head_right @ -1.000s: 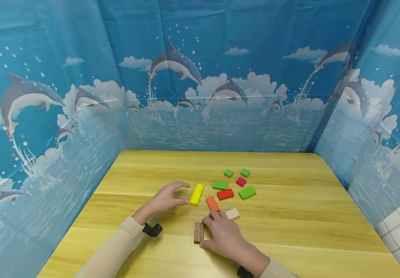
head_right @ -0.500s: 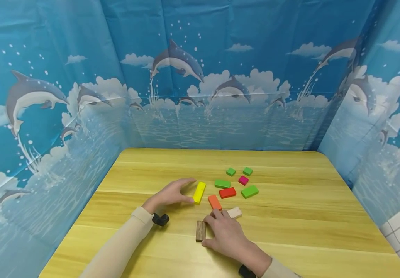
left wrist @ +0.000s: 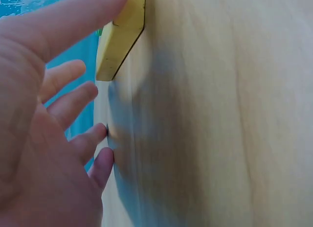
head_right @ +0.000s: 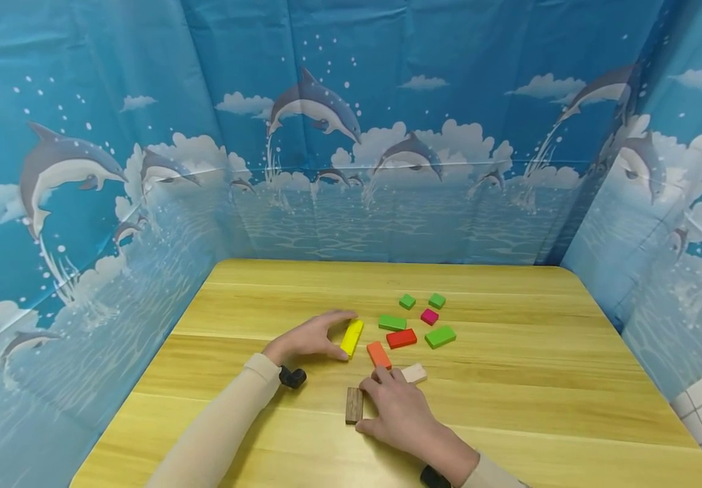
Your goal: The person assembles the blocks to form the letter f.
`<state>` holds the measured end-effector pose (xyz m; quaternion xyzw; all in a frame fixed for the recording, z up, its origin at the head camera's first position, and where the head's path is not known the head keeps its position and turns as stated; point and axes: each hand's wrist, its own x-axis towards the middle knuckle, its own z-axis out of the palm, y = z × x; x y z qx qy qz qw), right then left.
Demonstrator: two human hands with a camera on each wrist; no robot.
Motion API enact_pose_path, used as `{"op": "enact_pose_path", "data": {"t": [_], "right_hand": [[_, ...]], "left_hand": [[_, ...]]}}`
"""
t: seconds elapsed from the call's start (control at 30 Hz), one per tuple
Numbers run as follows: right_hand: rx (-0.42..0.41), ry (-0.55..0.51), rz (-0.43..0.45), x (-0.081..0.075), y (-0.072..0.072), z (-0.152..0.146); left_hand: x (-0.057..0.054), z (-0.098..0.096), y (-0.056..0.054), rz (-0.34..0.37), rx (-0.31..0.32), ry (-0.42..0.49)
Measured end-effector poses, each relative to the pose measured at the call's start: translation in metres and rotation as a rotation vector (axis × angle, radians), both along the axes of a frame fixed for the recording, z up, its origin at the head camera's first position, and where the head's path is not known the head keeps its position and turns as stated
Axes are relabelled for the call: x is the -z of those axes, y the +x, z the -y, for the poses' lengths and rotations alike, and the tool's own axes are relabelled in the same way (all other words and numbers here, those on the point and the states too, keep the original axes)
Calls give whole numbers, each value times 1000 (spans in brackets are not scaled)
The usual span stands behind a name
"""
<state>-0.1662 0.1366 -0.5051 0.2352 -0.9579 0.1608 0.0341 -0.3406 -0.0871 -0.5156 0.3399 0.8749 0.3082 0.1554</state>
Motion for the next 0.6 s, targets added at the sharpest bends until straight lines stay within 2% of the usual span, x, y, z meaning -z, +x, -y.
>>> {"op": "enact_pose_path", "data": {"t": [0.2, 0.6], "right_hand": [[1, -5, -6, 0, 2, 1], [3, -2, -13, -1, 5, 3]], "left_hand": [[-1, -1, 0, 4, 25, -28], [-1, -1, 1, -40, 0, -39]]}}
